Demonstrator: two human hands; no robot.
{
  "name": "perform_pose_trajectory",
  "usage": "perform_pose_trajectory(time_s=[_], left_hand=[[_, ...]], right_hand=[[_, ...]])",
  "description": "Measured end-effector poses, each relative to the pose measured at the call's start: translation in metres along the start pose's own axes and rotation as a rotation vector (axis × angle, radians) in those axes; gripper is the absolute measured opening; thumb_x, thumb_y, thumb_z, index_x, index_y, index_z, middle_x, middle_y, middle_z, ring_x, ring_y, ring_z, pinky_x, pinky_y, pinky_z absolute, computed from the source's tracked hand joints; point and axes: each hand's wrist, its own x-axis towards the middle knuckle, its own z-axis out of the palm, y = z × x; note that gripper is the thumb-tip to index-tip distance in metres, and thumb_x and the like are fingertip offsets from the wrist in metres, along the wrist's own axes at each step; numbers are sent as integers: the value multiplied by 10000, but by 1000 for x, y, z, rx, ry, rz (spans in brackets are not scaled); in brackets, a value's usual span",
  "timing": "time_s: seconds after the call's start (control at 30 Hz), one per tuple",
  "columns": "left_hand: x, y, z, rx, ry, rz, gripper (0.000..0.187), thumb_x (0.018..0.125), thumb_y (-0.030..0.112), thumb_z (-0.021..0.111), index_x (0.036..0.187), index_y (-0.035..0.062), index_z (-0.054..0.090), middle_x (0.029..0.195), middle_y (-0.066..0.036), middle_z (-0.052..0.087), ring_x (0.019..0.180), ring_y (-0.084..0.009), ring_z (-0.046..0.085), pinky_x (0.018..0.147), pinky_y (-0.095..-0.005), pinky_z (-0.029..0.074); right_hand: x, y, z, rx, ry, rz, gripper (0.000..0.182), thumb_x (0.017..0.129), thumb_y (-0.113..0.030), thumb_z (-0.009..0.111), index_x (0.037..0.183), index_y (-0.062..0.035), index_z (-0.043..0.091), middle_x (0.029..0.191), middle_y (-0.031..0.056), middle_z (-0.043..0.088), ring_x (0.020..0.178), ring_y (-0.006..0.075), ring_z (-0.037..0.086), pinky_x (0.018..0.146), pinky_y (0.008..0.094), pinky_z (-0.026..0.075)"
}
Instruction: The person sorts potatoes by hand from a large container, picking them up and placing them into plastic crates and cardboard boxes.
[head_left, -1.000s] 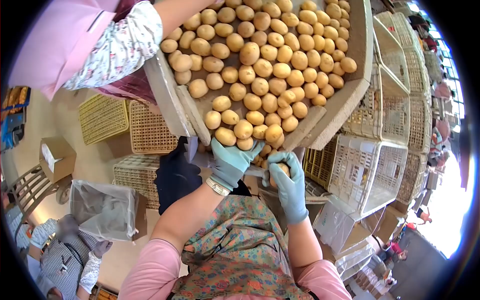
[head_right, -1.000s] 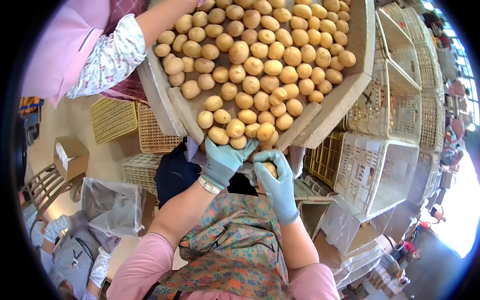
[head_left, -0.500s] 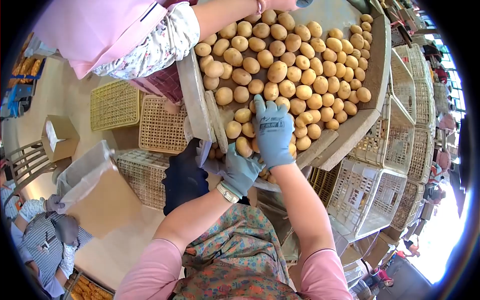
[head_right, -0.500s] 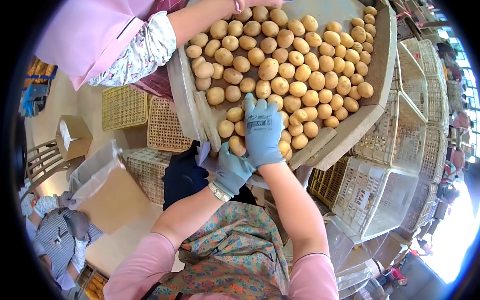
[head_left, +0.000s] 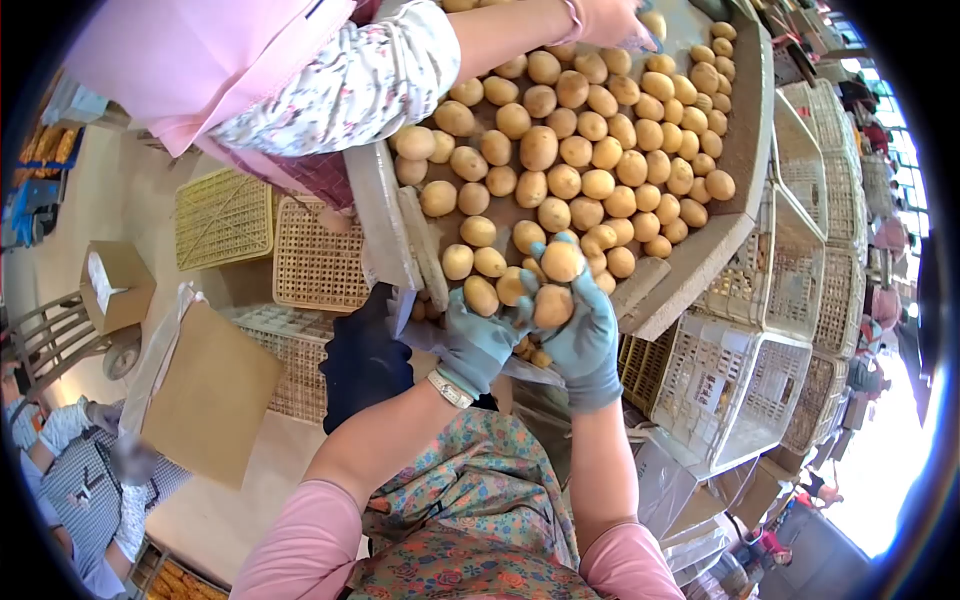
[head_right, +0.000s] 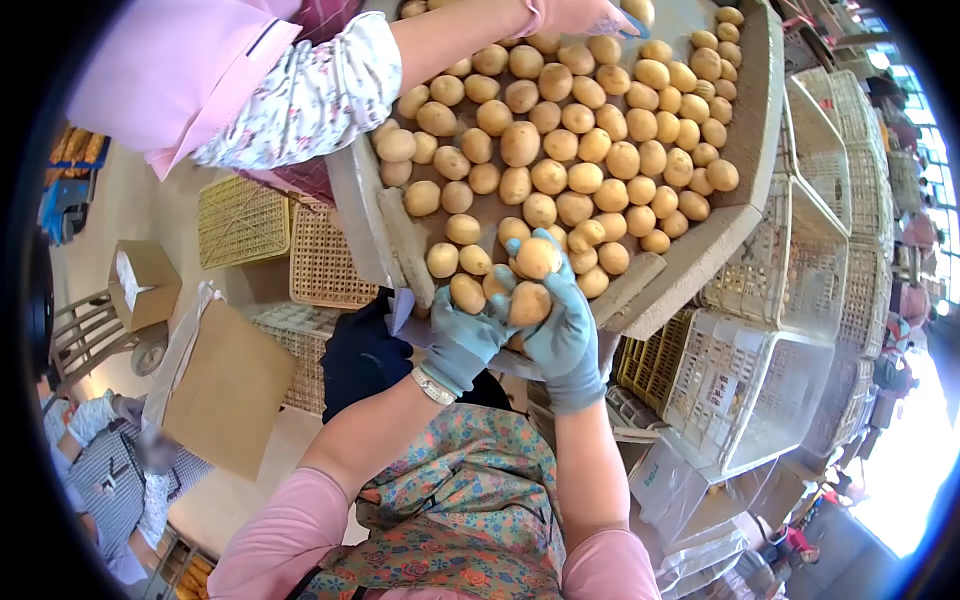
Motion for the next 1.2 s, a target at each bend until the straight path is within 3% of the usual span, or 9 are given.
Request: perform_pose_trajectory(time_s=[0.07, 0.17, 0.5, 0.6, 0.7, 0.83, 1.0, 1.07, 1.2], left_hand=[[7, 1, -17, -76, -105, 0, 667, 1032, 572, 415, 1550, 151, 427, 1575, -112, 454, 1472, -337, 418, 1245, -533, 318], [0, -1, -3, -80, -84, -27, 661, 1051, 572, 383, 1557, 149, 410, 1603, -121, 429, 1508, -334, 373, 1253, -529, 304], [3, -4, 3, -93, -360, 32, 582, 1108, 486, 372, 1569, 131, 376, 1575, -126, 469, 1466, -293, 447, 1223, -474, 387], [-2, -6, -1, 956, -74, 296, 629, 1098, 515, 329, 1573, 106, 370, 1559, -142, 476, 1436, -310, 478, 1207, -483, 408], [-6, -3, 13, 154, -126, 16, 699, 1072, 561, 295, 1585, 91, 356, 1579, -164, 447, 1464, -325, 444, 1229, -493, 377], [-7, -2, 14, -113, -298, -142, 774, 1041, 621, 330, 1612, 99, 311, 1648, -156, 350, 1540, -313, 341, 1269, -489, 315], [-10, 0, -24, 1046, -111, 286, 799, 1028, 628, 378, 1622, 104, 271, 1660, -152, 319, 1542, -322, 320, 1268, -511, 313], [-4, -4, 9, 108, -4, 35, 771, 1026, 600, 410, 1615, 114, 303, 1656, -157, 321, 1541, -361, 308, 1268, -605, 264], [-2, 2, 4, 25, -39, -38, 725, 1031, 609, 421, 1610, 175, 370, 1642, -109, 368, 1534, -350, 332, 1242, -667, 242]], right_hand=[[-8, 7, -5, 315, -64, 87, 721, 1036, -474, 576, 1632, -147, 337, 1636, 151, 395, 1434, 395, 469, 1163, 626, 391], [-9, 13, -7, 434, -147, 110, 788, 1056, -583, 488, 1655, -134, 245, 1652, 161, 343, 1472, 401, 410, 1213, 634, 323], [-12, 18, 5, 296, -148, 82, 702, 1090, -496, 504, 1627, -106, 274, 1568, 203, 449, 1335, 358, 575, 1103, 540, 499], [-26, 16, 19, -55, -53, -51, 707, 1052, -283, 617, 1642, -85, 280, 1547, 179, 482, 1331, 281, 572, 1094, 433, 512], [-31, 13, 24, -411, 44, -126, 859, 944, -137, 739, 1659, -83, 266, 1512, 174, 520, 1364, 232, 536, 1109, 382, 493], [-30, 19, 18, -894, 55, -409, 906, 907, -134, 780, 1658, -79, 275, 1423, 157, 609, 1285, 227, 607, 1074, 355, 506], [-49, 20, 8, -968, 20, -352, 672, 879, -85, 788, 1498, -67, 529, 1362, 141, 651, 1253, 244, 629, 1071, 373, 498], [-72, 12, -15, -1171, -74, -158, 498, 887, -141, 774, 1365, -69, 653, 1320, 133, 672, 1212, 273, 650, 1059, 388, 503], [-171, 13, -111, -1605, 275, 214, 395, 904, -276, 718, 1274, -138, 704, 1255, 165, 697, 1148, 355, 674, 1004, 424, 530]])
